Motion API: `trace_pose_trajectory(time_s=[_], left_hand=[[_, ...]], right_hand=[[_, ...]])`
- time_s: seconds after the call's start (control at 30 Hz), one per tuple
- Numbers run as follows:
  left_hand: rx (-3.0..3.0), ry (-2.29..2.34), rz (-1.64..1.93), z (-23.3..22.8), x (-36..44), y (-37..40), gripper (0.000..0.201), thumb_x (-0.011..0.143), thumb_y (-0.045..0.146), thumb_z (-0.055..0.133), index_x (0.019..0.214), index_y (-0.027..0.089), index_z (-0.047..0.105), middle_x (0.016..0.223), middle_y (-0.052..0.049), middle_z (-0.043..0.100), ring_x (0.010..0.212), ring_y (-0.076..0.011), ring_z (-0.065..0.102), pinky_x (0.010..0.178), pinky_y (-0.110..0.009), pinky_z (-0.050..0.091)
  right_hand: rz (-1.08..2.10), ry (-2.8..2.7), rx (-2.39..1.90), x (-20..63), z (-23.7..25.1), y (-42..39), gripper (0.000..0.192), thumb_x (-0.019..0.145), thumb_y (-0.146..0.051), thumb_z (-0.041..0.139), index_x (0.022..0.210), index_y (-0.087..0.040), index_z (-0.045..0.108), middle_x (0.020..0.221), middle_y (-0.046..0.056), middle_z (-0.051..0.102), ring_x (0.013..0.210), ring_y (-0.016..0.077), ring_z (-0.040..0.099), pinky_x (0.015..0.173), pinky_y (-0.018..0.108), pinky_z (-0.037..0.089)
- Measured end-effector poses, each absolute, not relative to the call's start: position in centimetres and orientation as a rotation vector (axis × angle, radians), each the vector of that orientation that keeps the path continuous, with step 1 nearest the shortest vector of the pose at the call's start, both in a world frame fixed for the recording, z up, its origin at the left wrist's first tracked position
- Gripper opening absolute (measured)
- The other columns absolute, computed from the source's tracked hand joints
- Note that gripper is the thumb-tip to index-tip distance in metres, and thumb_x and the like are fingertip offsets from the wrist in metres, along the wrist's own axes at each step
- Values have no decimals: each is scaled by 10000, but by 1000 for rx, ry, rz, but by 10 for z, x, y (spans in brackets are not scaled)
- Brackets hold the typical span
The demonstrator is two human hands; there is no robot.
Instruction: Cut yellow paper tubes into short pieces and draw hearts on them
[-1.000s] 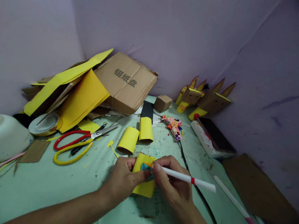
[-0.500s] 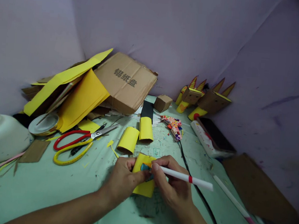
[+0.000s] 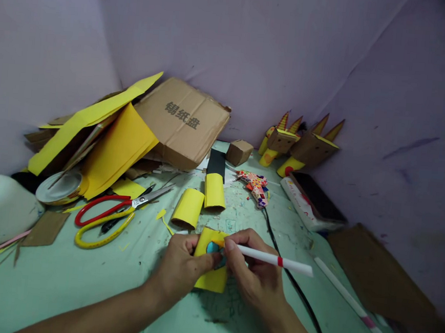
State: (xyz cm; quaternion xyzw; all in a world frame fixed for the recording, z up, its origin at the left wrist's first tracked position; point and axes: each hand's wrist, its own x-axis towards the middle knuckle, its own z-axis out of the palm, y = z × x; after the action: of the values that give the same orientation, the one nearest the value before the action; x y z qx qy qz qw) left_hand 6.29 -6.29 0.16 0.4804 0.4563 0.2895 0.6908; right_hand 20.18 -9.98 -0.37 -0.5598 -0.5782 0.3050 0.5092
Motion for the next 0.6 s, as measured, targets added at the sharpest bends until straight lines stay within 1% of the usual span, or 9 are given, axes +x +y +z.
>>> trace_pose_trajectory(time_s=[0.2,0.33,0.6], left_hand=[[1048,1026,648,2,64,-62,279,561,345,745,666,108,644,587,2,564,567,-126,467,526,-235,374],[1046,1012,661,3,64,-63,309,546,360,757,675,100,652,586,4,564,566,-121,461,524,-231,376],[1078,1041,660,2,63,-62,251,578,340,730,654,114,650,576,2,580,555,-128,484,518,-237,375]], right_hand=[[777,-1345,-1337,200,-2,-101,199,860,-321,542,715,-186,552,538,-35,541,462,90,484,424,172,386],[783,-1341,-1336,200,-2,-99,182,853,-311,545,719,-187,550,520,-46,521,444,87,461,410,168,375],[808,-1318,-1322,202,-4,-100,160,837,-281,548,703,-196,532,539,-40,542,446,96,488,400,174,385]])
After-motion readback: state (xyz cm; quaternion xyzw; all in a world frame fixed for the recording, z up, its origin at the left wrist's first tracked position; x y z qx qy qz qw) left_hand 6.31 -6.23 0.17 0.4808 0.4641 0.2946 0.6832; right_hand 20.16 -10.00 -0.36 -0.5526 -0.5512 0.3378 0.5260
